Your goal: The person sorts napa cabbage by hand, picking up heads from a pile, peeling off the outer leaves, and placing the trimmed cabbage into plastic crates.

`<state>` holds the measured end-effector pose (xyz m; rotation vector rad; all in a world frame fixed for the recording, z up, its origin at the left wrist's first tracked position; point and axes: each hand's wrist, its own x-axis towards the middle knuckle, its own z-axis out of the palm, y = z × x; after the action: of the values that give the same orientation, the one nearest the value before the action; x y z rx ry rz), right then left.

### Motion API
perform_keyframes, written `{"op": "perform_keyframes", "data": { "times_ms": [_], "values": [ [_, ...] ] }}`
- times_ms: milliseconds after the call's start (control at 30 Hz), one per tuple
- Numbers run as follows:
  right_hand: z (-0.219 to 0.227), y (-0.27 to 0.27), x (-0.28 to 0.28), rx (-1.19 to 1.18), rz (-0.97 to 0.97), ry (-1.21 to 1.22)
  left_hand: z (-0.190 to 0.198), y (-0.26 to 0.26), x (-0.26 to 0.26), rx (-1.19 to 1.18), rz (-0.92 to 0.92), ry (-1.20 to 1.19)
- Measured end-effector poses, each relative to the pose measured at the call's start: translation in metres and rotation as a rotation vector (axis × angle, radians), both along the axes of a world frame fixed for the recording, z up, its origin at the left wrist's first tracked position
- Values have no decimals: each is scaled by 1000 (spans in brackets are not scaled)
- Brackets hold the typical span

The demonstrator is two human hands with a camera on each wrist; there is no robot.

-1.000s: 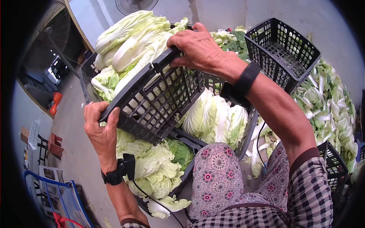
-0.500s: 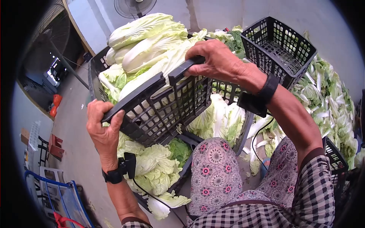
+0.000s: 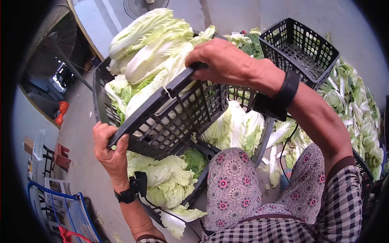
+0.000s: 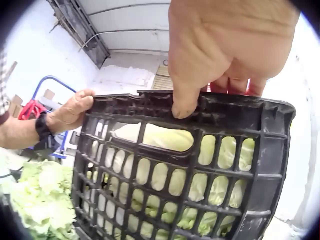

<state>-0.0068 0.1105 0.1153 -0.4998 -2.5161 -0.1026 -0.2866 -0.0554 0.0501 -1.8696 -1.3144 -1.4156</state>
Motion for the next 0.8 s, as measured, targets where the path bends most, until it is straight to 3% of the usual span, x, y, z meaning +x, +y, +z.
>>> {"op": "perform_keyframes", "data": {
  "times_ms": [67,167,233,300,367,567,600,800],
  "values": [
    [4,7,4,-152,-13,-17,9,6,3,-35,-5,31],
    [-14,13,30,-248,-45,395,10,9,3,-50,-9,38],
    [-25,31,58,-318,-173,476,11,11,3,-40,-13,48],
    [-47,38,73,-502,-218,565,9,12,5,-23,-17,49],
    [-64,35,82,-801,-158,489,9,16,6,-32,-11,58],
    [-79,27,58,-824,-56,605,9,26,10,-11,1,56],
    [-75,25,58,-878,-121,630,10,27,12,-20,14,66],
    [-101,41,50,-705,-97,776,18,22,12,-112,54,131]
  ]
}}
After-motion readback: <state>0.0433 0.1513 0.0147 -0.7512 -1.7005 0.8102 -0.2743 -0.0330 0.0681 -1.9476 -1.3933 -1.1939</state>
